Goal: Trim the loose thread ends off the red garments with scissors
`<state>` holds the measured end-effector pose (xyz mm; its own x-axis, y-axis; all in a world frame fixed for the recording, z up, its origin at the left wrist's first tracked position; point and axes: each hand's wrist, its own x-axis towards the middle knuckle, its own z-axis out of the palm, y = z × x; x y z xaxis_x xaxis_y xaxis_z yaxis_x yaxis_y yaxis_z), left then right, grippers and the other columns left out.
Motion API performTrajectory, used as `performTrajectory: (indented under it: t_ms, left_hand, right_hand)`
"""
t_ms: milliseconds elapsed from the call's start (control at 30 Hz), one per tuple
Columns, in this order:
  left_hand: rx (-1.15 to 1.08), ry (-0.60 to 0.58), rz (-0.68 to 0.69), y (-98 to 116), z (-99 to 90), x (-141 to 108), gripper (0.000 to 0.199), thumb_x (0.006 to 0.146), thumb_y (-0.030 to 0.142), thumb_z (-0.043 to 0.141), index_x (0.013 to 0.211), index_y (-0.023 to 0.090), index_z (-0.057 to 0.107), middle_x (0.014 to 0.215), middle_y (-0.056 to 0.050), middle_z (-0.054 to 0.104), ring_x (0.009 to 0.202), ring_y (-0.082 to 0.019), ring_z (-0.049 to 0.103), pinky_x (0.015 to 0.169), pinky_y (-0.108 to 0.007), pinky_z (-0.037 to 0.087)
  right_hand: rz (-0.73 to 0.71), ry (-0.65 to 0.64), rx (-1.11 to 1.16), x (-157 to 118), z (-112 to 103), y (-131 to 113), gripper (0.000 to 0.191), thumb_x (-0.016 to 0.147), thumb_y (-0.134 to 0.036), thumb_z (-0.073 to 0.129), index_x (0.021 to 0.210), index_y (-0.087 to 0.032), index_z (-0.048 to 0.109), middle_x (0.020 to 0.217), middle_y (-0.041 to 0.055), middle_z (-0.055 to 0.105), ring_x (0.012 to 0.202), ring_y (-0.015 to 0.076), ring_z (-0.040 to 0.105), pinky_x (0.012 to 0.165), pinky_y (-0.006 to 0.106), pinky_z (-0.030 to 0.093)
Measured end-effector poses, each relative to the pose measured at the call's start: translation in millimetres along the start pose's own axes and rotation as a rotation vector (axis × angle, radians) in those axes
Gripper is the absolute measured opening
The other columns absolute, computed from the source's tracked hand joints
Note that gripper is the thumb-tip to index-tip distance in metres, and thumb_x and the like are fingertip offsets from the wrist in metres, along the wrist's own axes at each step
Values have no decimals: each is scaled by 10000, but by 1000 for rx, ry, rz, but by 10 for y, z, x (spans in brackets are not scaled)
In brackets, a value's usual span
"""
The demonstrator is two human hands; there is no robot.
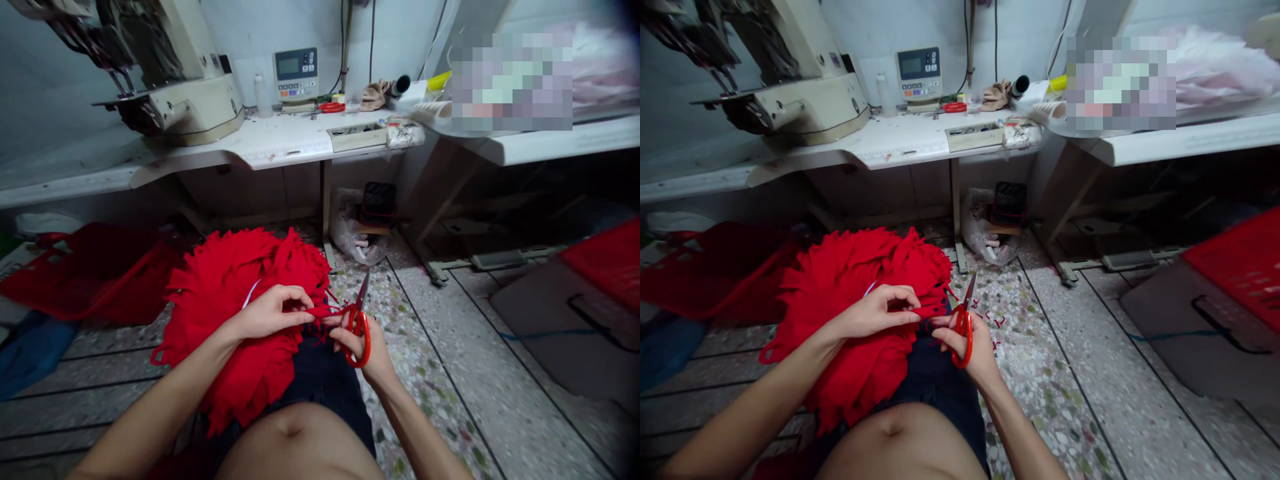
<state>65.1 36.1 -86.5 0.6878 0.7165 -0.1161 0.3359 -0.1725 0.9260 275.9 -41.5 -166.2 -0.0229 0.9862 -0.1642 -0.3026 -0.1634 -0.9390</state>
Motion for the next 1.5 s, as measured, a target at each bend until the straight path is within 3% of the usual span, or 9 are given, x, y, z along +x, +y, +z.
performTrajectory:
  t_ms: [233, 333, 400, 500, 600, 833, 1067, 1367, 1500]
  left_hand:
    - [-18, 13, -51, -66, 96, 6, 269, 845, 390, 752, 865, 122, 765, 801, -11, 593, 719, -124, 530, 652, -219, 390]
    - [-66, 11, -81, -126, 124, 28, 306, 844, 429, 748, 843, 125, 779, 773, -15, 610, 715, -130, 528, 650, -219, 395]
    - [-121, 56, -102, -151, 122, 48, 323, 828, 448, 761, 840, 125, 774, 802, -27, 644, 761, -146, 558, 701, -224, 426]
    - [-221, 194, -150, -173, 100, 75, 343, 762, 451, 820, 837, 124, 750, 811, -15, 650, 764, -141, 576, 728, -221, 444]
    - [-267, 254, -178, -180, 79, 83, 360, 734, 455, 842, 768, 118, 719, 705, 25, 584, 659, -102, 525, 659, -199, 415]
    - [-259, 172, -190, -187, 102, 73, 369, 762, 464, 813, 804, 104, 741, 749, 0, 623, 699, -118, 545, 679, -207, 422]
    - [-251, 55, -194, -217, 98, 67, 367, 784, 467, 782, 782, 103, 737, 699, 6, 597, 632, -103, 497, 609, -200, 383]
    - [-228, 38, -230, -255, 130, 62, 357, 788, 453, 788, 785, 100, 734, 695, 0, 593, 642, -108, 492, 608, -207, 386]
    - [-212, 28, -222, -261, 136, 78, 358, 799, 455, 776, 747, 108, 706, 672, 15, 546, 632, -101, 463, 599, -202, 365]
  right_hand:
    - [-118, 39, 42, 95, 32, -191, 426, 731, -409, 879, 762, -211, 503, 850, 55, 754, 479, 115, 573, 471, 256, 482]
    - [-109, 60, -10, 96, 8, -152, 451, 709, -435, 891, 757, -214, 500, 917, 73, 763, 494, 128, 595, 495, 277, 505]
    - [-75, 55, -75, 69, -23, -62, 464, 716, -495, 873, 749, -217, 503, 789, 41, 733, 476, 135, 583, 473, 270, 476]
    - [-4, -54, -193, -33, -102, 157, 470, 820, -622, 738, 756, -223, 497, 550, -44, 560, 433, 126, 509, 427, 240, 383]
    - [-48, -201, -363, -180, -186, 361, 431, 931, -627, 599, 826, -215, 523, 682, -22, 574, 589, 142, 533, 545, 249, 423]
    - [-120, -398, -545, -253, -152, 345, 378, 1013, -569, 503, 885, -214, 523, 771, -20, 551, 686, 152, 499, 639, 256, 387]
    - [-127, -394, -516, -169, -110, 300, 381, 986, -560, 561, 845, -213, 494, 734, -37, 519, 649, 137, 463, 600, 246, 344]
    - [61, -245, -347, -207, -152, 649, 563, 787, -600, 791, 689, -229, 380, 583, -83, 370, 512, 96, 349, 475, 226, 269]
    - [22, -319, -336, -284, -209, 645, 441, 929, -594, 636, 791, -216, 453, 669, -56, 462, 576, 116, 439, 531, 226, 344]
